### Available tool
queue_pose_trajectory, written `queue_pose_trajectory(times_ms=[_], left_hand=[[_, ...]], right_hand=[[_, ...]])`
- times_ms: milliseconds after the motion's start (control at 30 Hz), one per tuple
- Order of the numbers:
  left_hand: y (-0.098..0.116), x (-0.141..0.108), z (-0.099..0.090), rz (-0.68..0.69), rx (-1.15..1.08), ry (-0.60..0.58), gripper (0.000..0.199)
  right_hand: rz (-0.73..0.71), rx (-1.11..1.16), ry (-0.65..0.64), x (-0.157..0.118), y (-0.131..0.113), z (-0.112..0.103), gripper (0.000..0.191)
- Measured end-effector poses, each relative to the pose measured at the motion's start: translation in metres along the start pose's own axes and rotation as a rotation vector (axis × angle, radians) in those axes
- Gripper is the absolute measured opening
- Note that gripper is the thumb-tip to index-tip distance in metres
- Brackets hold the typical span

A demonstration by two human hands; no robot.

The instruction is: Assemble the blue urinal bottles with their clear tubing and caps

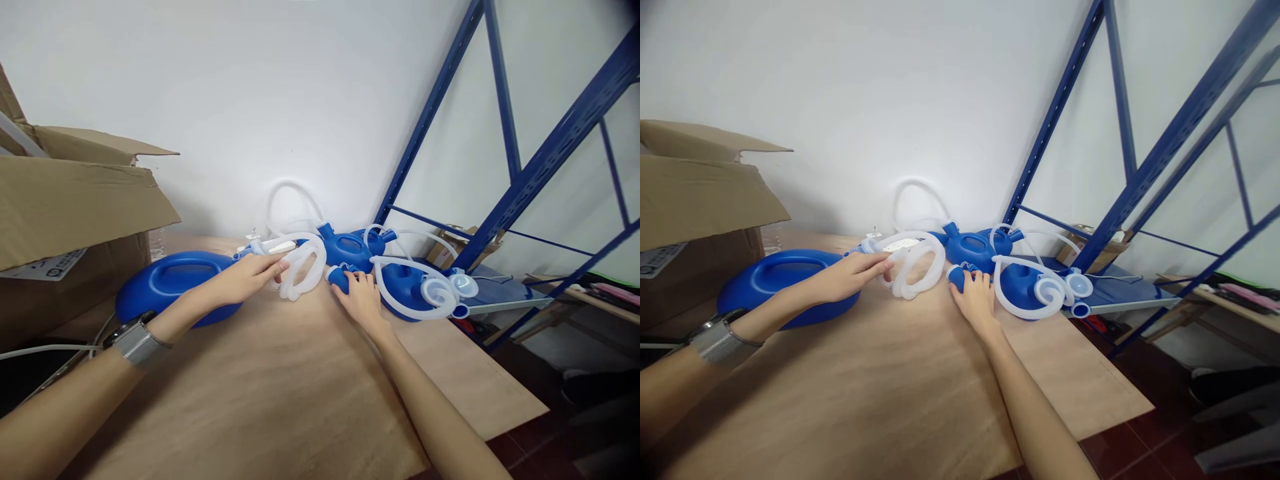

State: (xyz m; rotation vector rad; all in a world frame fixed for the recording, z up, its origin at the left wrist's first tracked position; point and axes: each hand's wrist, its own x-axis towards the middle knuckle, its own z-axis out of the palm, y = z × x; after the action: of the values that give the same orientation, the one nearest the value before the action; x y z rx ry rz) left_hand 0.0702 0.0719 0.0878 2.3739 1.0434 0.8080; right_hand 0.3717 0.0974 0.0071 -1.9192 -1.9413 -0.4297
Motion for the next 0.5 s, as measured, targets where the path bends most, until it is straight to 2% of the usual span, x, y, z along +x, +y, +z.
queue_pose_trajectory(times_ms=[133,267,367,433,500], left_hand=[[-0.002,0.000,-0.001,-0.005,-0.002,-0.013,0.045],[-0.003,0.000,0.000,-0.016,0.005,0.007,0.041],[-0.004,0.000,0.000,-0.008,0.023,-0.004,0.041],[-0.005,0.000,-0.001,-0.001,0.031,-0.008,0.041],[-0.006,0.001,0.000,0.002,0.030,-0.009,0.040]], right_hand=[[0.045,0.128,-0.066,0.002,0.001,-0.004,0.052],[-0.029,0.285,-0.165,0.001,0.001,-0.003,0.070],[-0.037,0.452,-0.187,0.002,-0.002,-0.005,0.065],[0.073,0.659,-0.134,0.004,-0.005,-0.010,0.058],[0.244,0.971,-0.057,0.006,-0.010,-0.019,0.055]])
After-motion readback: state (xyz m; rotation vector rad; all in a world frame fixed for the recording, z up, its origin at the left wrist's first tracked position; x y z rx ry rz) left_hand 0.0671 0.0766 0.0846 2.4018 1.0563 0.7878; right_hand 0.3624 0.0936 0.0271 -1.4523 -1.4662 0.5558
